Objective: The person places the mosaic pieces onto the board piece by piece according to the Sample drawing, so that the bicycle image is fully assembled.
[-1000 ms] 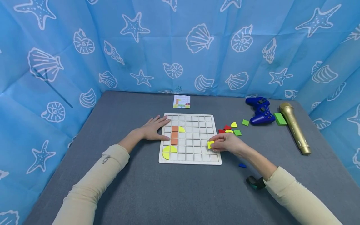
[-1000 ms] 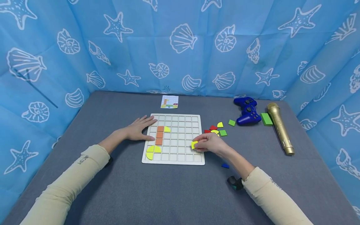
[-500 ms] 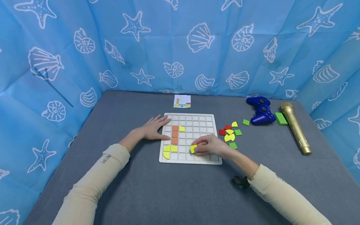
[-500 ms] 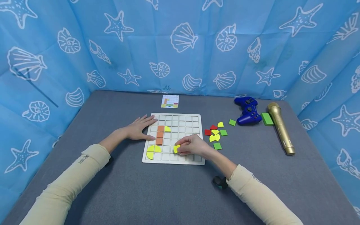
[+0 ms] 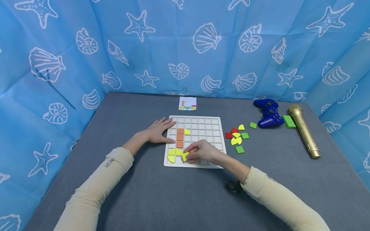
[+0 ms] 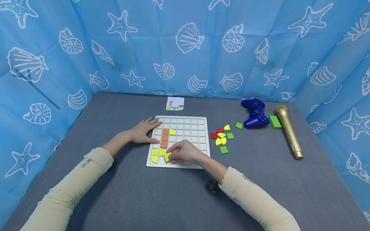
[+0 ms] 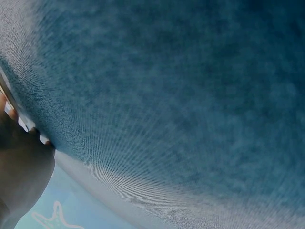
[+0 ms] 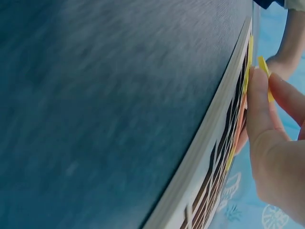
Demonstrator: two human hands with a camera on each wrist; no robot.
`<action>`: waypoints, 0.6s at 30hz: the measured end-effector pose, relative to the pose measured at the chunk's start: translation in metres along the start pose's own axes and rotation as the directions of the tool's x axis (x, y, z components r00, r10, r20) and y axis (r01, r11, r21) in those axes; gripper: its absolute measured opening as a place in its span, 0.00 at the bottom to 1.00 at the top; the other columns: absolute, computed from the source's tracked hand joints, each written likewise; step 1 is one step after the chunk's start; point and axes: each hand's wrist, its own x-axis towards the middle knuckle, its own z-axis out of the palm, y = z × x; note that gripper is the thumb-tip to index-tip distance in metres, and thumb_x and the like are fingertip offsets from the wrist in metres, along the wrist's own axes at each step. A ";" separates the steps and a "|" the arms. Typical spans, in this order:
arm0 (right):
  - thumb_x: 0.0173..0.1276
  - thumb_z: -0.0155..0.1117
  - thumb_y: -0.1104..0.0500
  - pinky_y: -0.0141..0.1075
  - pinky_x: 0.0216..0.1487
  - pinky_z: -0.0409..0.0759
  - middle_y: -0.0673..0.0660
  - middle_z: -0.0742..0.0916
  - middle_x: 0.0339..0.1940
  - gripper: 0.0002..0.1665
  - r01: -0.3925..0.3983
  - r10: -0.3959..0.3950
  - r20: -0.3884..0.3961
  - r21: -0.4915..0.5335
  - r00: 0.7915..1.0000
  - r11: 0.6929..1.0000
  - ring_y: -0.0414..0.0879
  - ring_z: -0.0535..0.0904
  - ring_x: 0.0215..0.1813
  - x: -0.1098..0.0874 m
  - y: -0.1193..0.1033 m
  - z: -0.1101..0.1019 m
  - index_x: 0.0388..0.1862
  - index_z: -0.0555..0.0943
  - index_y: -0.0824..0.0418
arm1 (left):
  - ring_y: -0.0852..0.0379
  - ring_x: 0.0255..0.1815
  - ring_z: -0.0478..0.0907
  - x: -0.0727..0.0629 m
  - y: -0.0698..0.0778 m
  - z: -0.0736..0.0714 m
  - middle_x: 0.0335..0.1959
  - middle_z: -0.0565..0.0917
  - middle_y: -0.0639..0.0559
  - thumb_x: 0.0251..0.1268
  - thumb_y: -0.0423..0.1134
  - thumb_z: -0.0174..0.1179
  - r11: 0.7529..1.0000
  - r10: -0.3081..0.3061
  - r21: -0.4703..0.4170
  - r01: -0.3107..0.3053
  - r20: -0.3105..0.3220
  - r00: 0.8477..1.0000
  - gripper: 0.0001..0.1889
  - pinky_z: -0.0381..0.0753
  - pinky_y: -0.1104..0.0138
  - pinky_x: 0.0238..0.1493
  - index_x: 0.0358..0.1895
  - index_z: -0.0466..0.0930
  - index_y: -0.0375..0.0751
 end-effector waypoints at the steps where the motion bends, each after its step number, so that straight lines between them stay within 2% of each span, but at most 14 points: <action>1: 0.65 0.65 0.66 0.39 0.41 0.83 0.62 0.87 0.34 0.13 -0.001 0.001 -0.008 -0.011 1.000 1.000 0.49 0.85 0.37 0.001 -0.001 0.002 0.47 0.82 0.70 | 0.46 0.76 0.31 0.000 0.000 0.000 0.78 0.40 0.53 0.57 0.70 0.54 1.000 0.001 0.001 -0.001 0.000 1.000 0.50 0.32 0.49 0.71 0.78 0.42 0.55; 11: 0.63 0.67 0.67 0.36 0.36 0.83 0.59 0.88 0.31 0.11 -0.029 0.024 -0.104 -0.047 0.994 0.998 0.47 0.86 0.35 0.004 -0.005 0.017 0.44 0.84 0.69 | 0.46 0.76 0.31 0.000 -0.002 0.000 0.78 0.39 0.53 0.58 0.70 0.54 1.000 0.022 -0.003 -0.022 -0.003 1.000 0.50 0.32 0.48 0.71 0.78 0.42 0.54; 18: 0.60 0.70 0.65 0.34 0.33 0.83 0.56 0.87 0.28 0.09 -0.040 0.025 -0.149 -0.099 0.989 0.994 0.45 0.85 0.31 0.004 -0.007 0.022 0.39 0.85 0.66 | 0.46 0.76 0.31 -0.001 -0.001 -0.001 0.78 0.39 0.53 0.57 0.70 0.54 1.000 0.015 -0.006 -0.015 0.001 1.000 0.50 0.32 0.48 0.71 0.78 0.42 0.55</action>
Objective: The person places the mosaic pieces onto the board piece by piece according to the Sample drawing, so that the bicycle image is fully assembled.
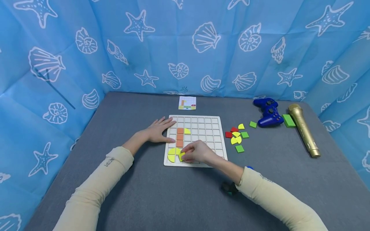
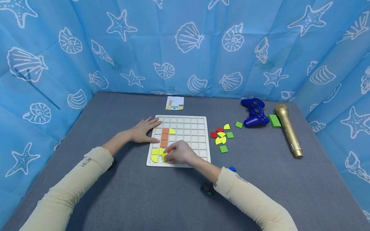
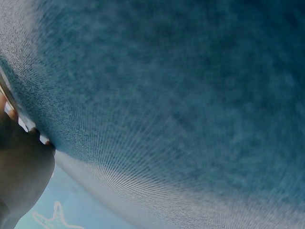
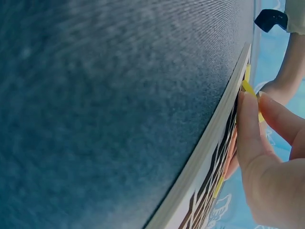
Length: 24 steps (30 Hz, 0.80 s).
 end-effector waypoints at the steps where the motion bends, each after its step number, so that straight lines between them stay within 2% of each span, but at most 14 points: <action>1: 0.59 0.71 0.65 0.34 0.33 0.83 0.56 0.87 0.26 0.08 0.003 -0.003 -0.004 -0.016 1.000 1.000 0.44 0.85 0.30 0.000 0.000 0.000 0.39 0.85 0.65 | 0.46 0.76 0.31 0.000 0.000 0.000 0.78 0.39 0.53 0.58 0.70 0.54 1.000 0.000 -0.002 0.000 -0.001 1.000 0.50 0.32 0.49 0.71 0.78 0.42 0.55; 7: 0.58 0.72 0.64 0.33 0.29 0.81 0.54 0.85 0.21 0.09 0.046 -0.048 -0.015 -0.110 0.999 0.993 0.43 0.83 0.25 -0.003 0.003 0.001 0.38 0.85 0.64 | 0.46 0.76 0.32 -0.001 0.002 -0.001 0.78 0.40 0.53 0.58 0.69 0.55 1.000 0.002 -0.007 -0.002 -0.009 1.000 0.50 0.33 0.49 0.71 0.78 0.43 0.54; 17: 0.60 0.70 0.66 0.34 0.28 0.83 0.56 0.87 0.24 0.09 0.078 -0.077 0.002 -0.014 0.997 0.997 0.43 0.83 0.24 -0.003 0.007 0.007 0.39 0.83 0.68 | 0.45 0.76 0.32 -0.001 0.002 0.001 0.78 0.40 0.52 0.59 0.68 0.55 1.000 0.015 -0.002 -0.015 -0.019 1.000 0.49 0.33 0.48 0.71 0.78 0.43 0.53; 24: 0.63 0.67 0.65 0.34 0.29 0.82 0.55 0.86 0.24 0.06 0.092 -0.093 -0.005 -0.067 0.996 0.993 0.42 0.82 0.26 -0.005 0.006 0.005 0.38 0.84 0.66 | 0.45 0.76 0.31 -0.002 0.001 0.000 0.78 0.40 0.52 0.59 0.68 0.55 1.000 0.018 -0.008 -0.018 -0.019 1.000 0.49 0.32 0.49 0.71 0.78 0.43 0.53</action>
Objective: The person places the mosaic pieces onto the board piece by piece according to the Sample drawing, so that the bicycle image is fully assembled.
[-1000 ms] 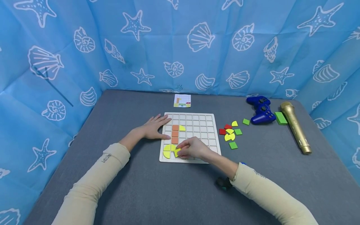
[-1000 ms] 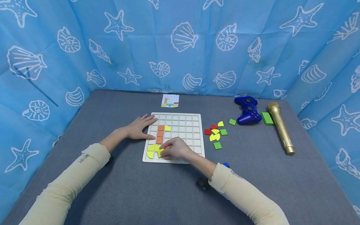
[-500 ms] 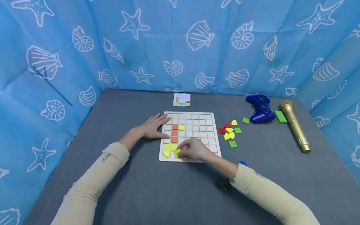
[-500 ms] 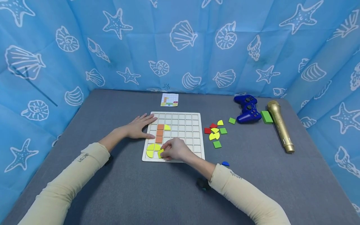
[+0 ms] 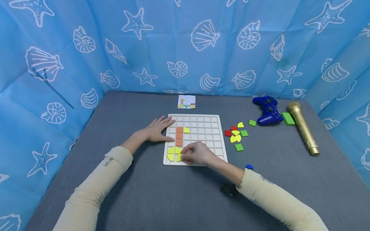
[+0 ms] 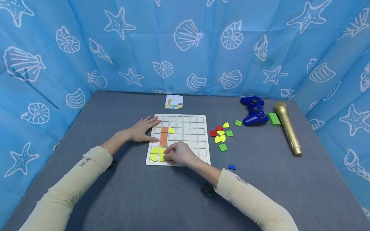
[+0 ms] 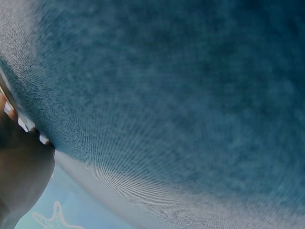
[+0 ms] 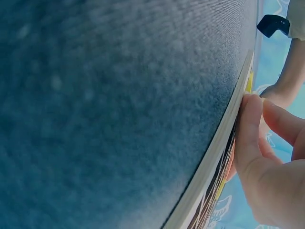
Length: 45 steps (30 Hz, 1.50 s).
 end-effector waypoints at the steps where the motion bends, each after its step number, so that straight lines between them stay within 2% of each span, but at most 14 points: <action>1: 0.64 0.67 0.65 0.34 0.30 0.83 0.55 0.86 0.25 0.06 0.009 -0.009 0.002 -0.003 1.000 1.000 0.42 0.82 0.26 0.000 0.000 0.000 0.38 0.84 0.67 | 0.45 0.76 0.31 0.000 0.000 0.000 0.78 0.40 0.52 0.59 0.68 0.55 1.000 0.000 0.001 0.000 0.000 1.000 0.49 0.32 0.49 0.71 0.78 0.43 0.53; 7: 0.66 0.64 0.66 0.35 0.31 0.83 0.56 0.86 0.28 0.07 0.038 -0.038 0.024 0.005 0.999 0.999 0.43 0.83 0.29 -0.001 -0.003 0.001 0.40 0.84 0.69 | 0.45 0.76 0.32 -0.001 0.001 -0.002 0.78 0.40 0.52 0.60 0.67 0.55 1.000 -0.001 0.006 0.001 0.006 1.000 0.49 0.33 0.49 0.71 0.78 0.43 0.52; 19: 0.69 0.61 0.63 0.36 0.33 0.83 0.58 0.86 0.29 0.10 0.032 -0.034 0.063 0.032 0.997 0.999 0.45 0.83 0.31 0.000 -0.005 -0.001 0.43 0.83 0.68 | 0.45 0.76 0.31 0.000 0.003 -0.002 0.78 0.40 0.53 0.60 0.67 0.55 1.000 -0.016 0.013 0.016 0.011 1.000 0.49 0.32 0.49 0.71 0.78 0.42 0.53; 24: 0.70 0.59 0.63 0.38 0.36 0.83 0.60 0.87 0.33 0.12 -0.007 -0.004 0.107 0.108 0.994 0.994 0.47 0.83 0.34 0.002 -0.002 -0.007 0.47 0.82 0.69 | 0.45 0.76 0.31 -0.001 0.004 -0.002 0.78 0.40 0.52 0.60 0.67 0.55 1.000 -0.015 0.013 0.015 0.009 1.000 0.48 0.32 0.49 0.71 0.78 0.42 0.53; 29: 0.72 0.58 0.61 0.39 0.42 0.83 0.61 0.86 0.39 0.16 -0.051 0.012 0.200 0.195 0.980 0.980 0.48 0.83 0.39 0.001 0.003 -0.018 0.53 0.79 0.69 | 0.45 0.76 0.32 -0.001 0.002 -0.002 0.78 0.40 0.52 0.60 0.67 0.55 1.000 -0.005 0.014 0.005 0.005 1.000 0.49 0.32 0.49 0.71 0.78 0.43 0.52; 34: 0.73 0.56 0.59 0.41 0.50 0.80 0.64 0.84 0.47 0.23 -0.111 0.021 0.277 0.314 0.961 0.943 0.48 0.82 0.44 -0.003 0.012 -0.040 0.61 0.74 0.72 | 0.45 0.76 0.32 0.001 0.000 -0.001 0.78 0.40 0.51 0.60 0.68 0.55 1.000 0.005 0.011 -0.005 0.006 1.000 0.49 0.32 0.49 0.71 0.78 0.43 0.52; 38: 0.74 0.56 0.58 0.42 0.53 0.78 0.67 0.83 0.50 0.27 -0.134 0.030 0.254 0.404 0.967 0.905 0.47 0.81 0.45 -0.009 0.021 -0.060 0.64 0.70 0.74 | 0.44 0.76 0.32 0.001 -0.001 0.000 0.78 0.41 0.50 0.59 0.69 0.55 1.000 0.016 0.011 -0.016 0.000 1.000 0.49 0.32 0.49 0.71 0.78 0.43 0.51; 45: 0.75 0.55 0.58 0.45 0.56 0.75 0.67 0.82 0.51 0.29 -0.118 0.051 0.152 0.477 0.987 0.871 0.49 0.82 0.47 -0.026 0.033 -0.094 0.66 0.65 0.76 | 0.46 0.76 0.32 -0.001 0.001 -0.001 0.78 0.40 0.52 0.59 0.68 0.54 1.000 0.003 0.015 -0.004 0.009 1.000 0.49 0.32 0.50 0.72 0.78 0.42 0.53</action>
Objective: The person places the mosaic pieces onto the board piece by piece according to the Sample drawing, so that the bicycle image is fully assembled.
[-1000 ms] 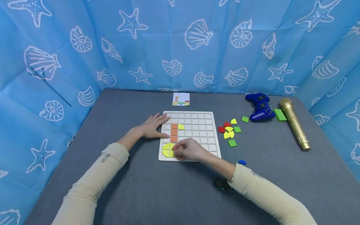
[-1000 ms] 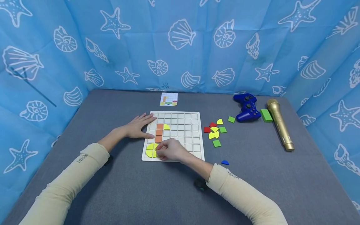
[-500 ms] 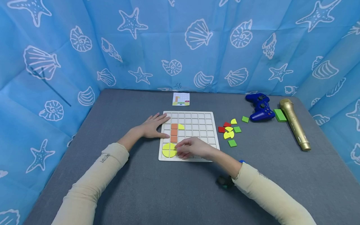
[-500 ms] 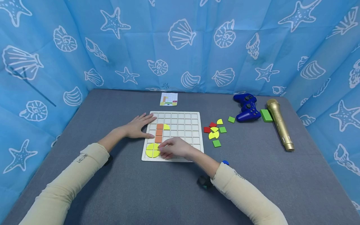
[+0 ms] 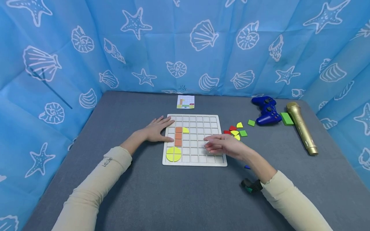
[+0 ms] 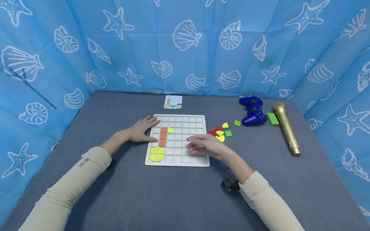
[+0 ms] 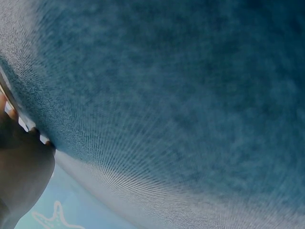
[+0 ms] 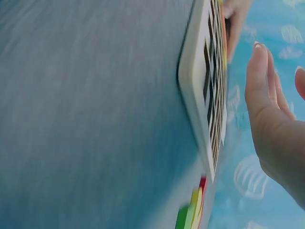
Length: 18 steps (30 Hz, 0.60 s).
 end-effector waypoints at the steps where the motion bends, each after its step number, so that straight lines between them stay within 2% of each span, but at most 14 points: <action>1: 0.75 0.54 0.58 0.46 0.57 0.74 0.68 0.82 0.51 0.30 0.004 -0.004 -0.010 0.015 1.000 1.000 0.49 0.82 0.48 -0.003 0.000 -0.005 0.67 0.64 0.77 | 0.46 0.76 0.32 0.000 0.000 0.000 0.78 0.40 0.52 0.59 0.68 0.55 1.000 0.001 0.000 -0.001 0.000 1.000 0.49 0.32 0.50 0.71 0.78 0.42 0.53; 4: 0.75 0.53 0.60 0.45 0.58 0.73 0.68 0.81 0.52 0.30 0.013 -0.010 -0.055 0.050 0.998 0.999 0.50 0.82 0.51 -0.010 -0.002 -0.020 0.68 0.61 0.77 | 0.45 0.76 0.31 0.000 -0.001 0.001 0.78 0.40 0.51 0.59 0.69 0.54 1.000 0.004 0.003 -0.004 -0.001 1.000 0.50 0.31 0.49 0.71 0.78 0.42 0.52; 9: 0.75 0.53 0.57 0.41 0.57 0.74 0.64 0.82 0.50 0.33 0.037 -0.026 -0.130 0.080 0.991 0.996 0.47 0.81 0.51 -0.020 -0.004 -0.043 0.70 0.58 0.76 | 0.47 0.76 0.29 0.004 -0.005 0.004 0.78 0.39 0.53 0.55 0.74 0.52 1.000 -0.004 -0.008 0.004 0.006 1.000 0.52 0.29 0.51 0.71 0.78 0.41 0.54; 13: 0.76 0.53 0.56 0.41 0.59 0.72 0.60 0.83 0.48 0.35 0.043 -0.026 -0.176 0.090 0.984 0.995 0.45 0.81 0.50 -0.026 -0.003 -0.060 0.71 0.57 0.75 | 0.48 0.76 0.29 0.006 -0.009 0.005 0.78 0.38 0.56 0.54 0.75 0.51 1.000 -0.010 -0.016 0.010 0.008 1.000 0.52 0.29 0.52 0.71 0.77 0.41 0.58; 18: 0.76 0.52 0.55 0.40 0.60 0.72 0.57 0.84 0.47 0.35 0.034 -0.018 -0.219 0.068 0.976 0.997 0.44 0.81 0.51 -0.031 0.001 -0.076 0.72 0.56 0.75 | 0.47 0.76 0.30 0.006 -0.008 0.004 0.78 0.39 0.54 0.55 0.74 0.52 1.000 -0.010 -0.010 0.010 0.006 1.000 0.51 0.30 0.51 0.71 0.78 0.41 0.56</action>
